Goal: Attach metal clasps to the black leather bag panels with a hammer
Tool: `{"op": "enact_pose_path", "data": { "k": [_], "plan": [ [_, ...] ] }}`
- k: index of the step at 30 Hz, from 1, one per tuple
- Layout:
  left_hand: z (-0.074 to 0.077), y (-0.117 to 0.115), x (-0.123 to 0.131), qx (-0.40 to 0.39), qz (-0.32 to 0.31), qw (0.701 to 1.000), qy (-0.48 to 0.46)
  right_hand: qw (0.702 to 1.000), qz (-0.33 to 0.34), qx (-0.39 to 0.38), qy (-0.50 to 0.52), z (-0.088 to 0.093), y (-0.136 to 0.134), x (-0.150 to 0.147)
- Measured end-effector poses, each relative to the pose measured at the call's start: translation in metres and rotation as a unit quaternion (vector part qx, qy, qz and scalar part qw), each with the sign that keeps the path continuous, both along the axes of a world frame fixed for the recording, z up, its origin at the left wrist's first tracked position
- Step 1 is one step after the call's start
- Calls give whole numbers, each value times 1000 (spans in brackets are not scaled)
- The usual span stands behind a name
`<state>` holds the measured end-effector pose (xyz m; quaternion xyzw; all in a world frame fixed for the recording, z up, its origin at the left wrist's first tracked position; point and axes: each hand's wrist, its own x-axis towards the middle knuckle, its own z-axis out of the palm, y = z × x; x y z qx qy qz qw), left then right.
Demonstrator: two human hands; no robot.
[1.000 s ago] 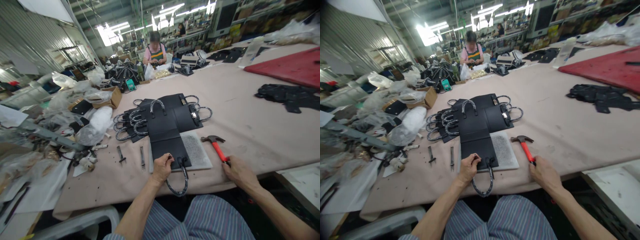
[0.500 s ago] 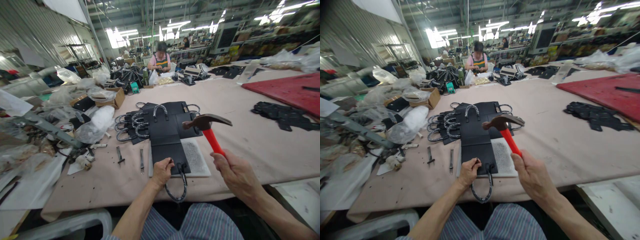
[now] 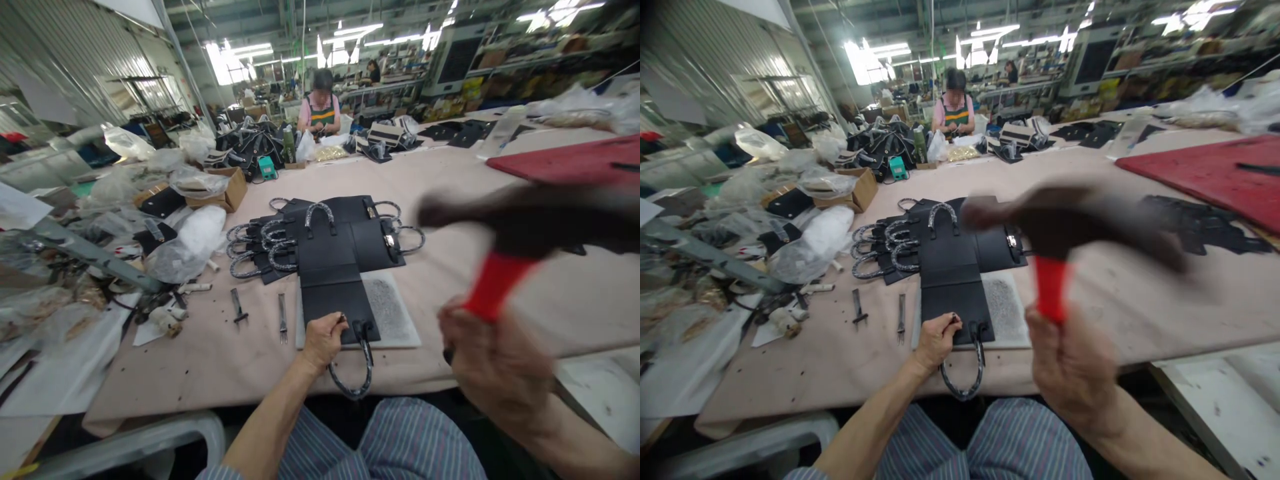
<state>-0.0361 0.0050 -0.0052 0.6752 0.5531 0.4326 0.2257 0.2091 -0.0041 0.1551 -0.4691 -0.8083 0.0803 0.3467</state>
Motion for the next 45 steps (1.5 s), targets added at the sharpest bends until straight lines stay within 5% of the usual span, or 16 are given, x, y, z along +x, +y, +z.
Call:
{"op": "enact_pose_path", "data": {
  "k": [3, 7, 11, 16, 20, 28, 33, 36, 39, 41, 45],
  "plan": [
    [-1, 0, 0, 7, 6, 1000, 14, 994, 40, -58, -83, -33, -5, 3],
    [1, 0, 0, 1, 4, 1000, 19, 966, 10, -196, -166, -53, 2, 28],
    [2, -1, 0, -6, 3, 1000, -1, 942, -60, -326, -45, -84, 19, 64],
    [2, -1, 0, -9, -1, 1000, -12, 838, -210, -491, 112, -132, 41, 101],
    [1, -1, 0, -9, 6, 1000, -12, 871, -194, -450, -23, -142, 50, 112],
    [-1, 1, 1, 19, 21, 1000, -7, 908, -240, -299, -166, -134, 57, 93],
    [3, -2, 2, -9, 42, 999, -4, 982, -55, -101, -149, -137, 49, 35],
    [9, -7, 6, -50, 51, 997, -5, 989, 45, -50, -128, -147, 37, -4],
    [18, -6, 14, -99, 84, 991, -47, 989, 63, -40, -130, -158, 28, -24],
    [24, 1, 16, -117, 161, 970, -141, 988, 64, -39, -134, -164, 27, -25],
    [36, 17, 1, -78, 321, 864, -380, 987, 72, -35, -136, -168, 30, -19]
  ]
}}
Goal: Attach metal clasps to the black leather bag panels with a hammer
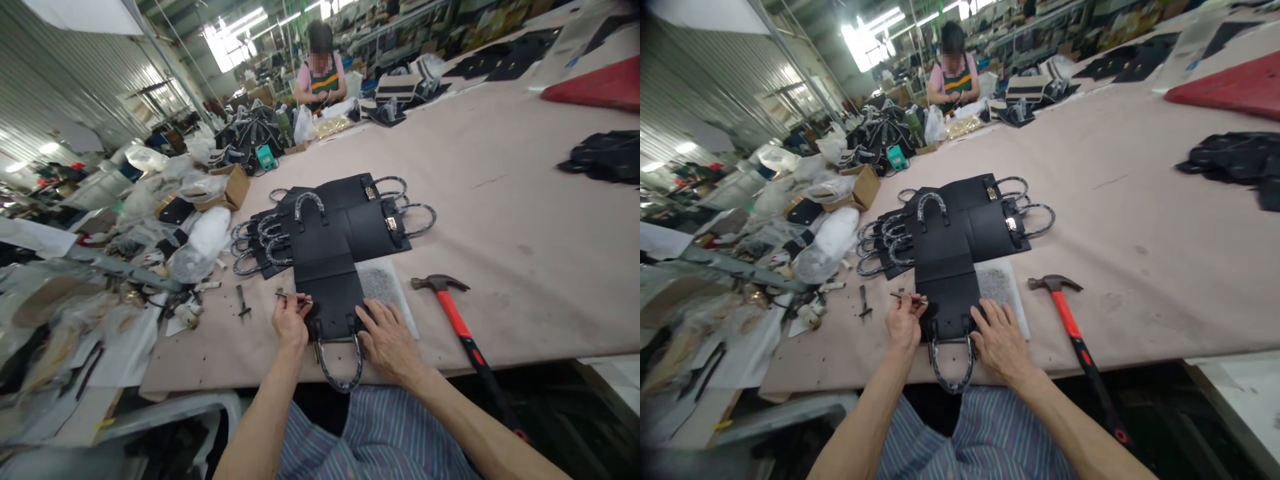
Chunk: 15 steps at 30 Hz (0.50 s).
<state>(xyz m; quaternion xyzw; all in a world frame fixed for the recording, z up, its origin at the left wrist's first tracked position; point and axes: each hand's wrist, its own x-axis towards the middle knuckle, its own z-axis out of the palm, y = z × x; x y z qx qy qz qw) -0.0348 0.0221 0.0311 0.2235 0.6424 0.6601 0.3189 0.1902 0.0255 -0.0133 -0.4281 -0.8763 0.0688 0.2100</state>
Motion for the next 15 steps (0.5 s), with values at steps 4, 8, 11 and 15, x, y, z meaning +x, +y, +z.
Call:
{"op": "enact_pose_path", "data": {
  "k": [4, 8, 11, 15],
  "plan": [
    [6, -6, -37, -61, -38, 994, 77, 1000, -4, 6, -3, -1, 0, 0],
    [3, -25, -80, -249, -68, 888, 380, 1000, -8, 18, -4, -5, -1, -2],
    [-1, -34, -98, -349, -67, 802, 481, 1000, -7, 30, -3, -7, -1, -2],
    [-6, -33, -96, -305, -85, 771, 553, 999, -8, 52, 2, -10, 0, -3]
  ]
}}
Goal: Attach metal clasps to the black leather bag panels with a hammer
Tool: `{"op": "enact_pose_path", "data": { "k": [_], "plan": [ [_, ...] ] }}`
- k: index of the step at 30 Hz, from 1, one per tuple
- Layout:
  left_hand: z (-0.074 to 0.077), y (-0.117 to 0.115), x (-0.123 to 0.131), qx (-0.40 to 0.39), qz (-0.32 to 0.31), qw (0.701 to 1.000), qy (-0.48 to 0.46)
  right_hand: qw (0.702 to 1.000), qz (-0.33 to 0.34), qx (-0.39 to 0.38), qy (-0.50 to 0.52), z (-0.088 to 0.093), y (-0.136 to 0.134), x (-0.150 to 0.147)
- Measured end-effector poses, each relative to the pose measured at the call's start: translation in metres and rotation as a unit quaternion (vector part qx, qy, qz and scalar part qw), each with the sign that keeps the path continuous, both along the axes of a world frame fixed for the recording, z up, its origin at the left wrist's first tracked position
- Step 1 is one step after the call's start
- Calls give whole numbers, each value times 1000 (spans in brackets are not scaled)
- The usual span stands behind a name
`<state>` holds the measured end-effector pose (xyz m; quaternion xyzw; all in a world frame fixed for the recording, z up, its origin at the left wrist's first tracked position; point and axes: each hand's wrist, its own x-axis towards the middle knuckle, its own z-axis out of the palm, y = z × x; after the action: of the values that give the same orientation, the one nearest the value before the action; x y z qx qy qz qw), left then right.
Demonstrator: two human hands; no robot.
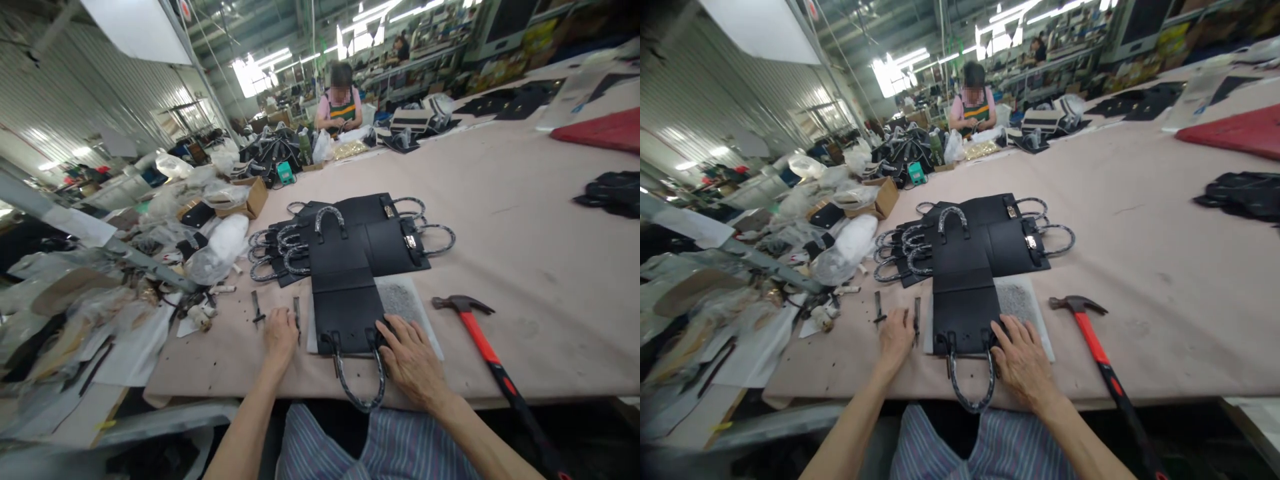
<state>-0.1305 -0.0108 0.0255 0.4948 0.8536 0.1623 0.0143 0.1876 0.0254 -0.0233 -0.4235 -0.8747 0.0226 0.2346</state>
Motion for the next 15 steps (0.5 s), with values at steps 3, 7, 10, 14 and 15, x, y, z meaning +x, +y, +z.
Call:
{"op": "enact_pose_path", "data": {
  "k": [3, 7, 10, 14, 15],
  "plan": [
    [-3, 12, 18, 18, -55, 998, 10, 1000, 3, 18, 4, -5, 2, 0],
    [-5, 38, 47, -17, -37, 999, -15, 999, 16, 42, 2, -15, 3, 2],
    [-3, 60, 60, -23, -1, 999, -49, 998, 21, 58, 2, -18, 3, 3],
    [3, 90, 62, -12, 33, 993, -113, 997, 19, 79, 0, -19, 6, 2],
    [6, 97, 61, -19, 48, 989, -138, 996, 22, 85, 0, -19, 7, 3]
  ]
}}
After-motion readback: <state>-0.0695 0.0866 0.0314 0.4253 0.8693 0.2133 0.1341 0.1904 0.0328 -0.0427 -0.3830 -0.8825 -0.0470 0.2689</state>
